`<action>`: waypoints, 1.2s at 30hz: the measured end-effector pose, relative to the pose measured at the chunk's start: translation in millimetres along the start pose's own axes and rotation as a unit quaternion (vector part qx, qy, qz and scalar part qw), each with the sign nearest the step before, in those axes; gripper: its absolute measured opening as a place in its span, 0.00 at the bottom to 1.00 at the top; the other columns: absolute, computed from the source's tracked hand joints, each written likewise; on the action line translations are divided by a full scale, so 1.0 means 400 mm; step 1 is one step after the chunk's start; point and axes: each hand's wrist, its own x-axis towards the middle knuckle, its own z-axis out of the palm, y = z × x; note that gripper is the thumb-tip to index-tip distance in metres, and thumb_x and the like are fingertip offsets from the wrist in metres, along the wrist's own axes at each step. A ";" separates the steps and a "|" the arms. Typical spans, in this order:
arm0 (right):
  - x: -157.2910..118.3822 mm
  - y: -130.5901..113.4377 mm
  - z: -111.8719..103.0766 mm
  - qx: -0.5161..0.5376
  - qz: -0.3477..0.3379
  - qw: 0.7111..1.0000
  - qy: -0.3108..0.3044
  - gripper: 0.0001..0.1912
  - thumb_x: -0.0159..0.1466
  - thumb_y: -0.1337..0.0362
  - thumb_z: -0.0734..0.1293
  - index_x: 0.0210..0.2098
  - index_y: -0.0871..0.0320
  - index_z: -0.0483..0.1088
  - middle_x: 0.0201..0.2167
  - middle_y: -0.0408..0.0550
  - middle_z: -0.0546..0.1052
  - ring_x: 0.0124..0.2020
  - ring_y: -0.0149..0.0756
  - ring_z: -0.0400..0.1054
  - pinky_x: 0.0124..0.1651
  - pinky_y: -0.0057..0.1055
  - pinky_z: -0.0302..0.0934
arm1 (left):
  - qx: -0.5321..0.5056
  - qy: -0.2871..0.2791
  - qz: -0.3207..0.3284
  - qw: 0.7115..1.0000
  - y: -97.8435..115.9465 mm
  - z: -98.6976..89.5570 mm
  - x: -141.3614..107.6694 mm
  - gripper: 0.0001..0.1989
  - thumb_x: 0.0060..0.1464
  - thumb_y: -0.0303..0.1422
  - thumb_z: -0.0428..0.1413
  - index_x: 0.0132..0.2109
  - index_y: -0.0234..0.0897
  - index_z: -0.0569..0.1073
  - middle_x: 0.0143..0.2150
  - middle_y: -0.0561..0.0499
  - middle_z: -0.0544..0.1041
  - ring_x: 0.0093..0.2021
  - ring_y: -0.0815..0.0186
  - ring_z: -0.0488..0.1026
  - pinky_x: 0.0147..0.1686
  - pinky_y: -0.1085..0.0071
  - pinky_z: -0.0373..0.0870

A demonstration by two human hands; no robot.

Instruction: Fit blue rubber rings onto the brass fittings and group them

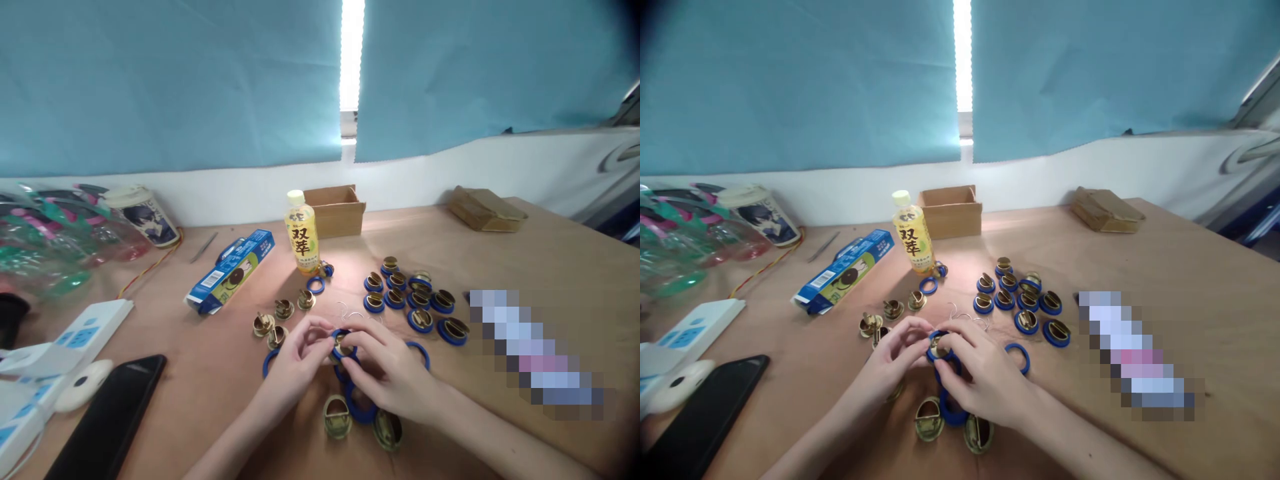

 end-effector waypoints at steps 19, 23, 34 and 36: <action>-0.001 0.005 0.013 0.005 0.046 0.999 -0.017 0.22 0.67 0.69 0.63 0.60 0.55 0.60 0.57 0.53 0.69 0.59 0.43 0.63 0.62 0.42 0.60 | -0.035 0.018 0.009 0.999 0.015 0.008 -0.005 0.13 0.47 0.36 0.67 0.37 0.38 0.72 0.36 0.51 0.77 0.38 0.64 0.76 0.36 0.71 0.76; 0.003 0.006 0.003 0.005 0.058 0.998 -0.016 0.22 0.66 0.68 0.65 0.59 0.55 0.62 0.56 0.54 0.69 0.58 0.44 0.64 0.61 0.43 0.61 | -0.040 0.010 0.004 0.999 0.007 0.003 -0.002 0.14 0.48 0.36 0.66 0.37 0.37 0.72 0.37 0.50 0.78 0.38 0.63 0.76 0.38 0.68 0.77; 0.009 0.004 0.002 0.048 0.071 0.996 -0.017 0.18 0.65 0.70 0.66 0.54 0.54 0.66 0.51 0.51 0.71 0.51 0.42 0.69 0.54 0.38 0.66 | -0.039 0.029 0.007 0.999 -0.010 -0.001 0.000 0.12 0.49 0.36 0.65 0.39 0.39 0.72 0.38 0.51 0.78 0.40 0.62 0.77 0.38 0.68 0.76; 0.006 0.008 0.007 0.050 0.069 0.996 -0.006 0.20 0.64 0.70 0.66 0.55 0.54 0.65 0.51 0.51 0.71 0.53 0.42 0.68 0.56 0.39 0.65 | -0.041 0.031 0.002 0.999 -0.016 -0.003 0.004 0.14 0.47 0.37 0.66 0.38 0.39 0.72 0.36 0.51 0.78 0.38 0.62 0.77 0.36 0.69 0.75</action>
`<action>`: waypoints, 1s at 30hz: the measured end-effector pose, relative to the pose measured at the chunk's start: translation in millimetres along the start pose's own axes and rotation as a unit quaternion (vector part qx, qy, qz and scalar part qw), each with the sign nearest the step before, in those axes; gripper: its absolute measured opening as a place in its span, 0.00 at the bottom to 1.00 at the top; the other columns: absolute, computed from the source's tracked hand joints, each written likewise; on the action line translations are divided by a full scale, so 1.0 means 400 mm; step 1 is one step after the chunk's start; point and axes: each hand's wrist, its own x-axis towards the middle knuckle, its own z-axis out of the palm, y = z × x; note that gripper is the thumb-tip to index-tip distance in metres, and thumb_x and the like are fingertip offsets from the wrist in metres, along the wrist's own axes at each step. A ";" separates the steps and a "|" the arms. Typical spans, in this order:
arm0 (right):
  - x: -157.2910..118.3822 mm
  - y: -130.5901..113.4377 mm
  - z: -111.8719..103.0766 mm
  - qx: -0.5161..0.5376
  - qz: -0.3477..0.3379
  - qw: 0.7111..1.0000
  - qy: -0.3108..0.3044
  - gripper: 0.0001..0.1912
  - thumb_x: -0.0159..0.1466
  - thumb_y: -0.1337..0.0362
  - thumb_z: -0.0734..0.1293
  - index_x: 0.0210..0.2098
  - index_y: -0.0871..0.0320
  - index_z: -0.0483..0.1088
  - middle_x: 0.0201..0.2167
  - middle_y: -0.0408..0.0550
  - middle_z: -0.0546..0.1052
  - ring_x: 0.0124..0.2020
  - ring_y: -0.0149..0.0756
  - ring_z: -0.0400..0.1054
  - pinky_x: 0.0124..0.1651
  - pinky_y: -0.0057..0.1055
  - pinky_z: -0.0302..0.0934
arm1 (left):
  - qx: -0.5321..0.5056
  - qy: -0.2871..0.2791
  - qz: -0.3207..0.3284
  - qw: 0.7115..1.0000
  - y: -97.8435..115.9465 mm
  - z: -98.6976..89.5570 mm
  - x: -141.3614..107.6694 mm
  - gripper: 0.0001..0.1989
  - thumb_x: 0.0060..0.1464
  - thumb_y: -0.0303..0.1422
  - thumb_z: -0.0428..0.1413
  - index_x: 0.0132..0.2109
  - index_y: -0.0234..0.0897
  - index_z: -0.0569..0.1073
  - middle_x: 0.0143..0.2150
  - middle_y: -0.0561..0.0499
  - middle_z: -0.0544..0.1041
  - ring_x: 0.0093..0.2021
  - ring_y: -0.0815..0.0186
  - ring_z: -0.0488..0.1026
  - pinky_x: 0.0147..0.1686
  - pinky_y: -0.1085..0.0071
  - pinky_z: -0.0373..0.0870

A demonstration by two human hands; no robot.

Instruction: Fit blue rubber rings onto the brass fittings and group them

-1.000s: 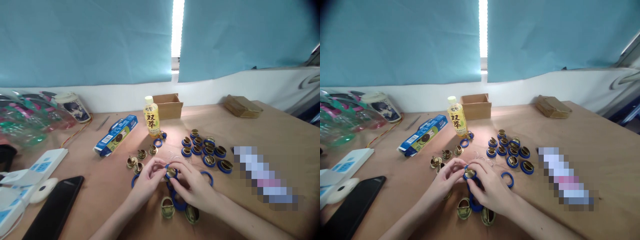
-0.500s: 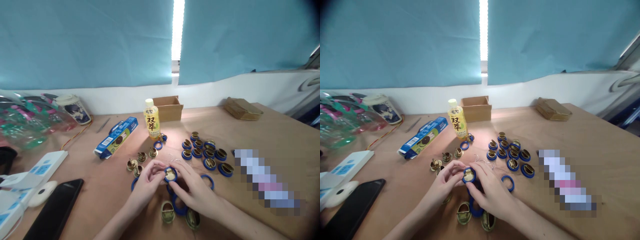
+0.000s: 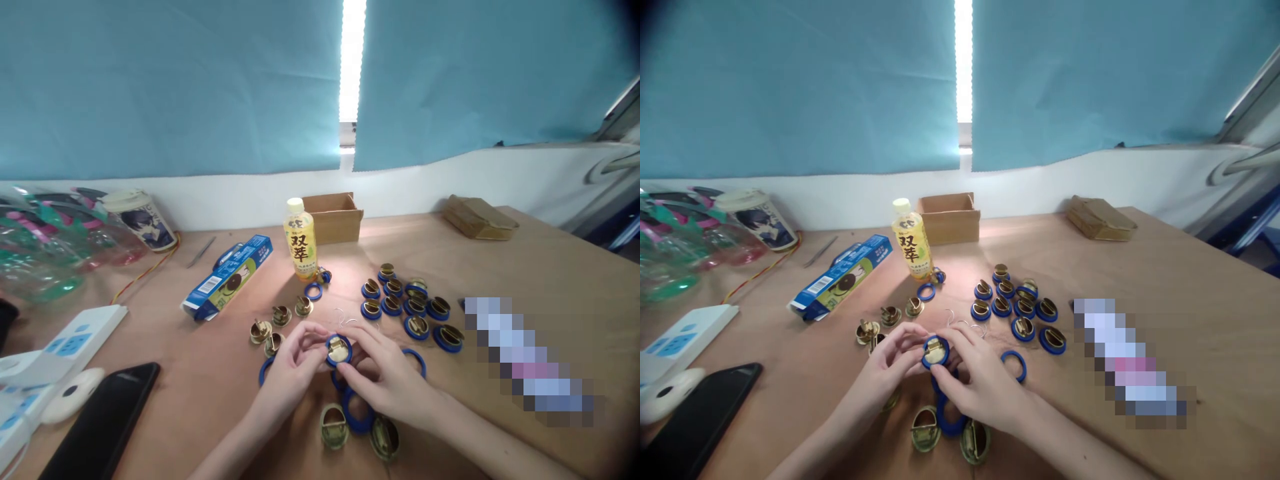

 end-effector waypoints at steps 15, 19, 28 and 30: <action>0.002 -0.007 0.002 0.051 0.029 0.998 0.025 0.24 0.57 0.78 0.63 0.50 0.53 0.67 0.49 0.49 0.70 0.51 0.43 0.67 0.55 0.41 0.63 | -0.015 -0.065 -0.007 0.998 0.021 0.017 -0.010 0.16 0.48 0.34 0.66 0.41 0.40 0.68 0.37 0.50 0.81 0.40 0.61 0.79 0.40 0.67 0.74; 0.003 -0.002 -0.004 0.062 0.027 0.997 0.028 0.25 0.55 0.80 0.60 0.49 0.53 0.69 0.47 0.49 0.70 0.49 0.42 0.68 0.53 0.42 0.64 | -0.016 -0.068 -0.011 0.997 0.011 0.019 -0.013 0.17 0.48 0.34 0.66 0.41 0.40 0.67 0.37 0.50 0.80 0.41 0.60 0.79 0.41 0.66 0.74; 0.002 -0.007 -0.002 0.065 0.019 0.997 0.038 0.23 0.60 0.79 0.60 0.50 0.52 0.69 0.48 0.48 0.70 0.49 0.40 0.67 0.51 0.38 0.63 | -0.023 -0.054 -0.016 0.998 0.014 0.023 -0.012 0.18 0.49 0.36 0.65 0.41 0.40 0.65 0.35 0.51 0.80 0.37 0.60 0.80 0.39 0.65 0.76; 0.000 -0.006 -0.001 0.063 0.024 0.997 0.039 0.20 0.63 0.77 0.60 0.50 0.52 0.69 0.49 0.49 0.70 0.47 0.40 0.67 0.49 0.37 0.64 | -0.018 -0.051 -0.018 0.998 0.015 0.021 -0.012 0.17 0.50 0.34 0.65 0.42 0.40 0.65 0.36 0.51 0.80 0.38 0.60 0.80 0.38 0.65 0.76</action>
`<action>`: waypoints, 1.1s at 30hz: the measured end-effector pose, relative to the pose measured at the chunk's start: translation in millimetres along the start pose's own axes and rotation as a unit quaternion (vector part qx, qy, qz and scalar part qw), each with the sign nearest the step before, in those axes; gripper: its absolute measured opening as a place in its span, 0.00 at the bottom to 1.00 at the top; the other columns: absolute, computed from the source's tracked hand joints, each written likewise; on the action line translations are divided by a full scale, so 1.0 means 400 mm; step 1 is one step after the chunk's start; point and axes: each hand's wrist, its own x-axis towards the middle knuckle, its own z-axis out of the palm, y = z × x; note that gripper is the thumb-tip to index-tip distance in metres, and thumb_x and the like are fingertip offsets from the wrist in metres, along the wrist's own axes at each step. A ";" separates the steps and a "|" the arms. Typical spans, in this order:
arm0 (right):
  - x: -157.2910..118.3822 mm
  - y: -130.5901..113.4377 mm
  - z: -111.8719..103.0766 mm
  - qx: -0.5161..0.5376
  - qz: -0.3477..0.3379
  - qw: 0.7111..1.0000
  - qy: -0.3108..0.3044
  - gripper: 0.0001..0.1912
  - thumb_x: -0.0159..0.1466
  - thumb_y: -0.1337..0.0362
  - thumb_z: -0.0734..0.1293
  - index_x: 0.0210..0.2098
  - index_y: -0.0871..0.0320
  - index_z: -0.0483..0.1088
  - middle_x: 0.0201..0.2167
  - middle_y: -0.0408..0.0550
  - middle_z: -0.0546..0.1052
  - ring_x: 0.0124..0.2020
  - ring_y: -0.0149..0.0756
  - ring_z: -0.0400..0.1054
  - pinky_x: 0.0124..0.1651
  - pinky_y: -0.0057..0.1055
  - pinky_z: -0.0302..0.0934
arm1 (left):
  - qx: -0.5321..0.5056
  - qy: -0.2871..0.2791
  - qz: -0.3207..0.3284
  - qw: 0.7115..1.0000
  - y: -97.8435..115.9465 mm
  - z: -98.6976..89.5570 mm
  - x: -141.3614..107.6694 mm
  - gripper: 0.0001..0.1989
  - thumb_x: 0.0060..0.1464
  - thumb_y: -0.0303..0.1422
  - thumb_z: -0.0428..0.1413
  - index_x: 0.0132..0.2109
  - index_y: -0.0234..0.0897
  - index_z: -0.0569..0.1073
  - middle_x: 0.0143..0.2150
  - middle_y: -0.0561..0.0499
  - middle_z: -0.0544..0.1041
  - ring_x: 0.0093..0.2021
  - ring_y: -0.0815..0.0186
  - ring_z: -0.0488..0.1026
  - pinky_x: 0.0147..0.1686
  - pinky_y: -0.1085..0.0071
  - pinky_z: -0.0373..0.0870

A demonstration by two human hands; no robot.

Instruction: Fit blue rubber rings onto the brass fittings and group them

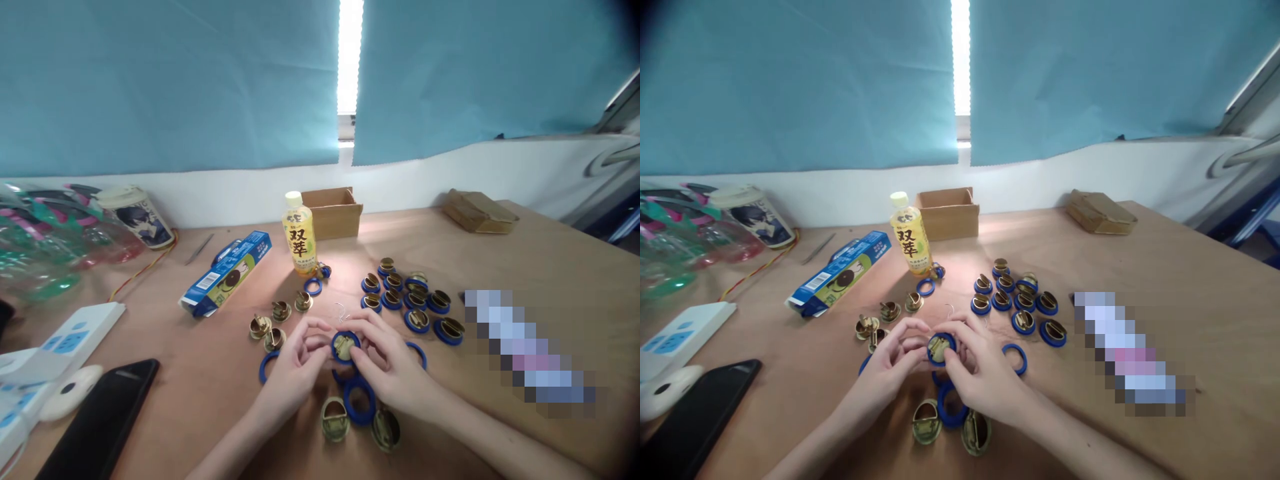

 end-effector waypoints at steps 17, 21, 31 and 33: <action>0.003 0.011 -0.003 0.052 0.044 0.998 0.012 0.13 0.66 0.73 0.60 0.46 0.54 0.70 0.46 0.49 0.70 0.48 0.40 0.67 0.49 0.38 0.62 | 0.018 0.002 0.028 0.999 -0.007 -0.014 0.003 0.15 0.50 0.32 0.65 0.43 0.39 0.69 0.39 0.49 0.79 0.44 0.61 0.77 0.41 0.69 0.74; 0.002 0.018 -0.001 0.064 0.041 0.997 0.010 0.16 0.64 0.75 0.59 0.46 0.54 0.71 0.46 0.49 0.70 0.47 0.41 0.68 0.47 0.38 0.63 | 0.012 0.006 0.026 1.000 -0.007 -0.011 0.002 0.16 0.49 0.34 0.66 0.41 0.38 0.69 0.39 0.50 0.79 0.43 0.62 0.78 0.40 0.70 0.74; 0.003 0.022 0.007 0.070 0.034 0.997 0.020 0.17 0.61 0.76 0.60 0.44 0.53 0.72 0.44 0.49 0.72 0.45 0.42 0.69 0.45 0.38 0.63 | -0.024 0.001 0.008 1.000 -0.004 -0.005 0.000 0.20 0.45 0.35 0.70 0.39 0.38 0.68 0.33 0.53 0.80 0.36 0.64 0.80 0.36 0.69 0.78; 0.001 0.022 0.008 0.065 0.030 0.997 0.019 0.18 0.61 0.77 0.60 0.45 0.53 0.72 0.44 0.48 0.71 0.45 0.41 0.69 0.45 0.38 0.63 | -0.019 0.002 0.006 1.000 -0.008 -0.008 0.003 0.19 0.44 0.34 0.70 0.38 0.38 0.68 0.33 0.52 0.81 0.35 0.65 0.80 0.36 0.70 0.78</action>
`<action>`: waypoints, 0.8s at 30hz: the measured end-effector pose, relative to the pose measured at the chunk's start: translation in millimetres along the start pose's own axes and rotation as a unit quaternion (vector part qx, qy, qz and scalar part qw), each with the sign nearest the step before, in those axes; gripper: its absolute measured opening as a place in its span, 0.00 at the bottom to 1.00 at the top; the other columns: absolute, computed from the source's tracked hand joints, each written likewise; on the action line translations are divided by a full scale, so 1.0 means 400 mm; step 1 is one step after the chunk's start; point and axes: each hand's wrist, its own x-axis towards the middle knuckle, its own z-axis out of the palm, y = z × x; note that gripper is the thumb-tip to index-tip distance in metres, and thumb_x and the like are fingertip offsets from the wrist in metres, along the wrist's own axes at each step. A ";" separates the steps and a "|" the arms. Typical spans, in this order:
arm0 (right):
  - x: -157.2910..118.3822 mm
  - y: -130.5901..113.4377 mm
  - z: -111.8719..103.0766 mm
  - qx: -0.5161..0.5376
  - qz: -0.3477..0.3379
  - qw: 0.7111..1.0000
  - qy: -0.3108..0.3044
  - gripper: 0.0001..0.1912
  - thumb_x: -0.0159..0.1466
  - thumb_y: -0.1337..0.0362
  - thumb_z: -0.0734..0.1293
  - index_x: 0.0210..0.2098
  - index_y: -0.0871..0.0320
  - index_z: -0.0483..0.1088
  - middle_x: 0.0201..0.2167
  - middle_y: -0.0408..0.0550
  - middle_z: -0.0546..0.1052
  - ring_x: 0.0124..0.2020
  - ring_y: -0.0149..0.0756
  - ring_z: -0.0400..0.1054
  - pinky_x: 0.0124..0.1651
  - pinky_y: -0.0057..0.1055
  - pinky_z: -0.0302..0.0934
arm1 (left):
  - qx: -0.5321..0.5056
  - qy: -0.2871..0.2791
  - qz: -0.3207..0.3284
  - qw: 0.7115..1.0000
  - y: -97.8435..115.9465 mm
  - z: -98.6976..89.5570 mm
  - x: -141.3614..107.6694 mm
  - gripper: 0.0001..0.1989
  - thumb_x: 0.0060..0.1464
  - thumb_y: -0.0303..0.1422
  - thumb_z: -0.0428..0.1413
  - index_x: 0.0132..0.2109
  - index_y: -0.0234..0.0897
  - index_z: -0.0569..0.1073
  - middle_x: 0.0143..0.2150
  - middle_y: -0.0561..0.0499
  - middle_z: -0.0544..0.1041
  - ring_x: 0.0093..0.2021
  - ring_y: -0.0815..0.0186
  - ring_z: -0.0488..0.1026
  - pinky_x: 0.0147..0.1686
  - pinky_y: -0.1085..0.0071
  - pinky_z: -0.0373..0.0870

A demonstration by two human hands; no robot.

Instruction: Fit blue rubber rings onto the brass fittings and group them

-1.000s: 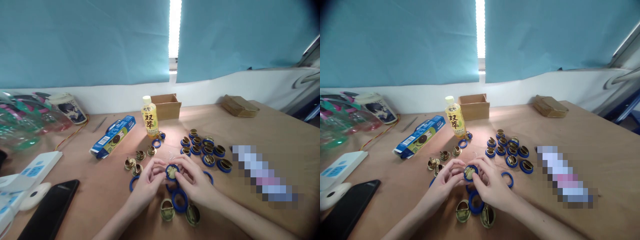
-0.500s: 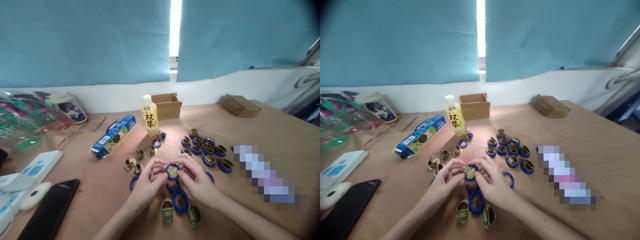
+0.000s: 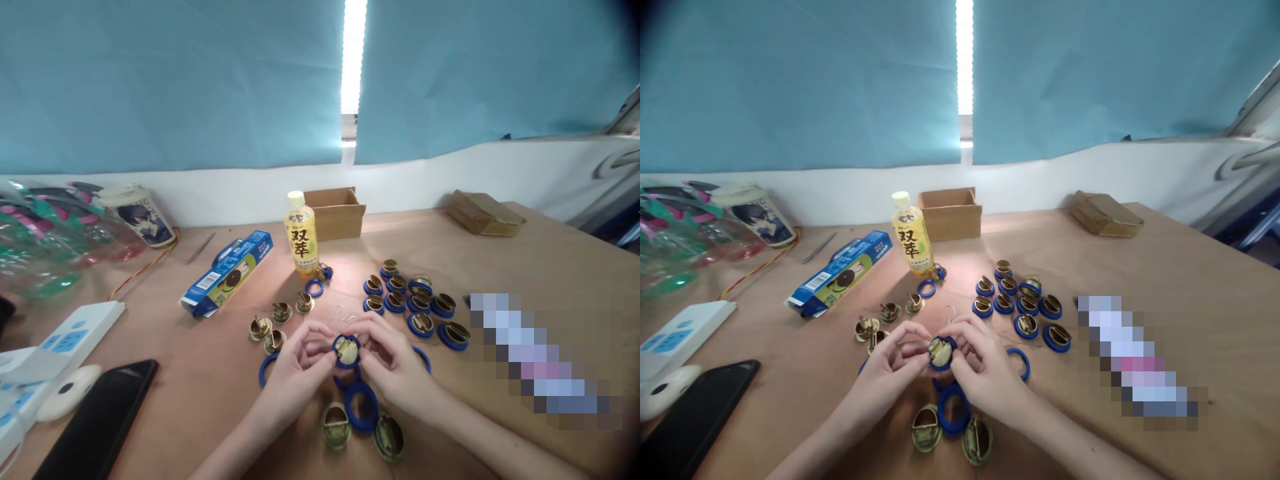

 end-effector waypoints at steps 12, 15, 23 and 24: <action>-0.005 -0.009 0.000 -0.009 -0.010 1.000 -0.007 0.20 0.61 0.78 0.59 0.46 0.52 0.72 0.42 0.45 0.70 0.36 0.33 0.68 0.38 0.31 0.63 | 0.023 0.017 0.009 1.000 -0.001 0.007 -0.004 0.18 0.45 0.32 0.68 0.37 0.38 0.67 0.29 0.53 0.80 0.31 0.66 0.78 0.32 0.70 0.78; -0.003 -0.008 0.000 -0.009 -0.012 1.000 -0.003 0.20 0.61 0.78 0.59 0.46 0.53 0.72 0.43 0.46 0.70 0.36 0.33 0.68 0.38 0.31 0.64 | 0.027 0.018 0.017 0.999 -0.002 0.008 -0.003 0.18 0.46 0.34 0.68 0.38 0.37 0.67 0.29 0.54 0.79 0.30 0.66 0.78 0.32 0.70 0.78; -0.003 0.003 -0.003 -0.019 -0.022 1.000 -0.004 0.18 0.63 0.77 0.59 0.45 0.54 0.72 0.43 0.49 0.71 0.45 0.40 0.69 0.41 0.34 0.64 | 0.017 0.024 0.013 0.999 0.005 0.013 -0.001 0.22 0.46 0.43 0.68 0.38 0.37 0.67 0.25 0.55 0.78 0.27 0.67 0.76 0.29 0.69 0.79; -0.002 0.004 -0.003 -0.022 -0.023 0.999 -0.002 0.17 0.64 0.76 0.58 0.45 0.54 0.72 0.42 0.49 0.72 0.45 0.40 0.69 0.41 0.34 0.64 | 0.015 0.023 0.014 1.000 0.007 0.015 -0.003 0.22 0.46 0.43 0.68 0.38 0.37 0.67 0.25 0.55 0.78 0.27 0.67 0.76 0.29 0.70 0.78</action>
